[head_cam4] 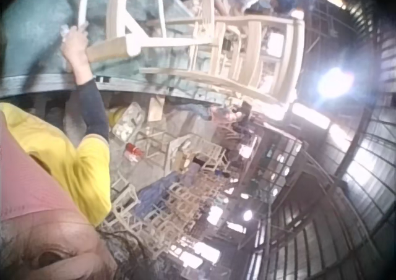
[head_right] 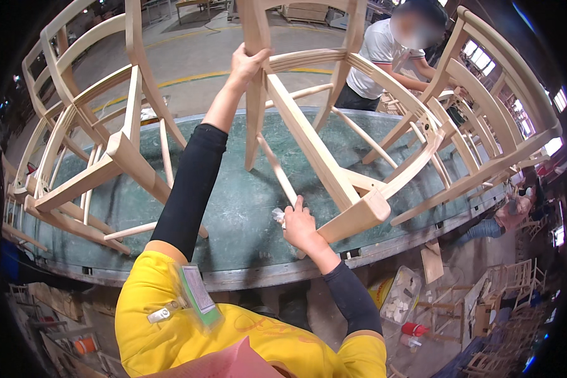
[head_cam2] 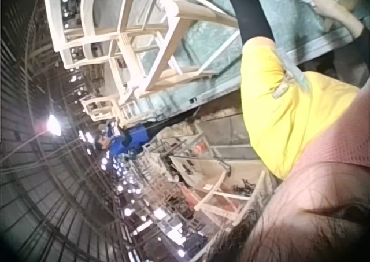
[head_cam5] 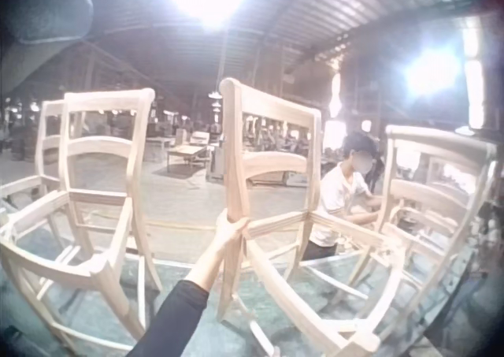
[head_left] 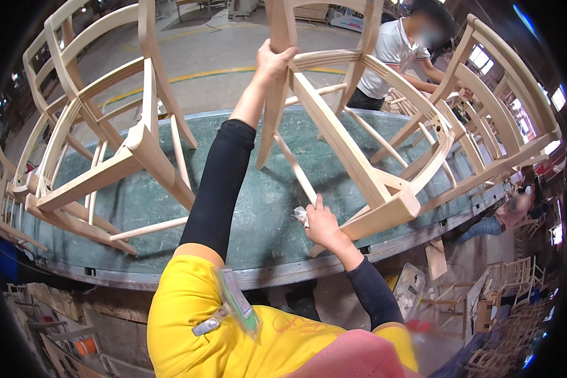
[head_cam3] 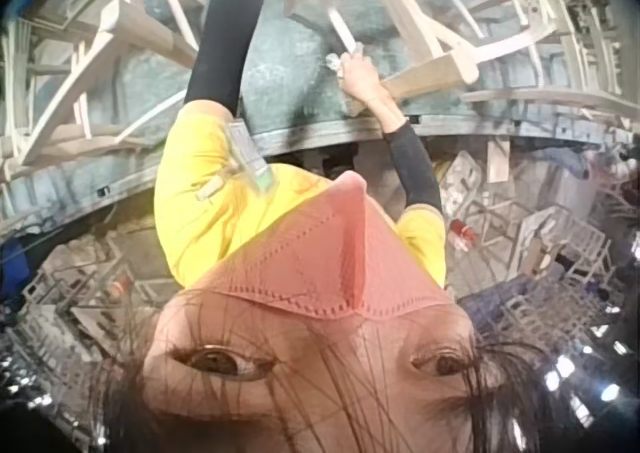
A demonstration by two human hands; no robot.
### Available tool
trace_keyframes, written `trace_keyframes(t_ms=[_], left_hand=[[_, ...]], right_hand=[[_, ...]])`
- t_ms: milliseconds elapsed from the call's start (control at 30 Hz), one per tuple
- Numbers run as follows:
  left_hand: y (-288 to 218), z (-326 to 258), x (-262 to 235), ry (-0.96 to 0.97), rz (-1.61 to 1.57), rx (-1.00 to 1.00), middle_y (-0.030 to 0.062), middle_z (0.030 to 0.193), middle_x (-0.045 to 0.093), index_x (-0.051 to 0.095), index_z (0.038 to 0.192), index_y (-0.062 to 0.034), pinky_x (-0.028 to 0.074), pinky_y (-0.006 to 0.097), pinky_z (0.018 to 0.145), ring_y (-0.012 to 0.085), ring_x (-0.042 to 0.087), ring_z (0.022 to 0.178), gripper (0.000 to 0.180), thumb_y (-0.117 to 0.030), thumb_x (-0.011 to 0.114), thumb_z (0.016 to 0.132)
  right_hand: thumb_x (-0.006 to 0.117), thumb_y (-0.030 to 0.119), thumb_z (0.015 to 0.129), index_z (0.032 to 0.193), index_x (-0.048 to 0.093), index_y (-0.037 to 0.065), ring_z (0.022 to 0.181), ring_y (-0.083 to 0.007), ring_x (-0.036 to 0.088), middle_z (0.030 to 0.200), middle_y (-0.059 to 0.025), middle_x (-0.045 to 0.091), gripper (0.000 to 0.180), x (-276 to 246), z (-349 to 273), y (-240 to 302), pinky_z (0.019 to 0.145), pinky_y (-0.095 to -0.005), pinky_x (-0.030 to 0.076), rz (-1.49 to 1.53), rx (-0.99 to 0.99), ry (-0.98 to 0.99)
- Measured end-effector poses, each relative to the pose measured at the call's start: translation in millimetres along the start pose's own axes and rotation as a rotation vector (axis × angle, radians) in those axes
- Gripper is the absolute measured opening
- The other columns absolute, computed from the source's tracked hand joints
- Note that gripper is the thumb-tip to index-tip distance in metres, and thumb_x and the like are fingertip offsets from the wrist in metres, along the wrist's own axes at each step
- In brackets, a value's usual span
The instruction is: The person sands the frame of a wooden chair using a sanding block, moving along legs, rails, and curved back sections. The person repositions the chair on the workbench and continues sanding different parts of the frame.
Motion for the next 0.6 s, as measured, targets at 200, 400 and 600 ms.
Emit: trace_keyframes(t_ms=[200,400,600], left_hand=[[-17,-45,-93,-0.154,0.072,0.055,0.0064,0.094,0.072,0.065,0.101,-0.0017,0.055,0.031,0.073,0.0141,0.067,0.081,0.043,-0.028,0.087,0.073],[-85,-131,-112,-0.272,0.339,0.142,0.0050,0.089,0.072,0.066,0.098,-0.0022,0.054,0.030,0.074,0.0140,0.068,0.080,0.044,-0.030,0.087,0.072],[-111,-166,-95,-0.227,0.655,0.098,0.0077,0.089,0.073,0.067,0.102,-0.0053,0.055,0.033,0.076,0.0200,0.071,0.085,0.058,-0.049,0.085,0.067]], right_hand=[[0.065,0.010,0.081,0.113,0.057,-0.001,0.099,-0.0468,0.064,0.140,-0.0369,0.042,0.035,-3,-12,7,0.087,-0.0487,0.056,0.054,-0.162,-0.015],[0.072,0.032,0.090,0.127,0.062,0.011,0.096,-0.0174,0.063,0.114,-0.0093,0.067,0.044,-23,51,-121,0.087,-0.0336,0.050,0.512,-0.139,0.406],[0.073,0.035,0.088,0.126,0.065,0.005,0.104,-0.0149,0.059,0.114,-0.0045,0.067,0.049,-46,110,-198,0.093,-0.0283,0.045,0.694,-0.195,0.487]])
Point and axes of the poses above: each hand's wrist, its own z-axis towards the middle knuckle, its own x-axis out of the palm, y = z × x, the point moved 8 cm from there along z, towards the middle knuckle
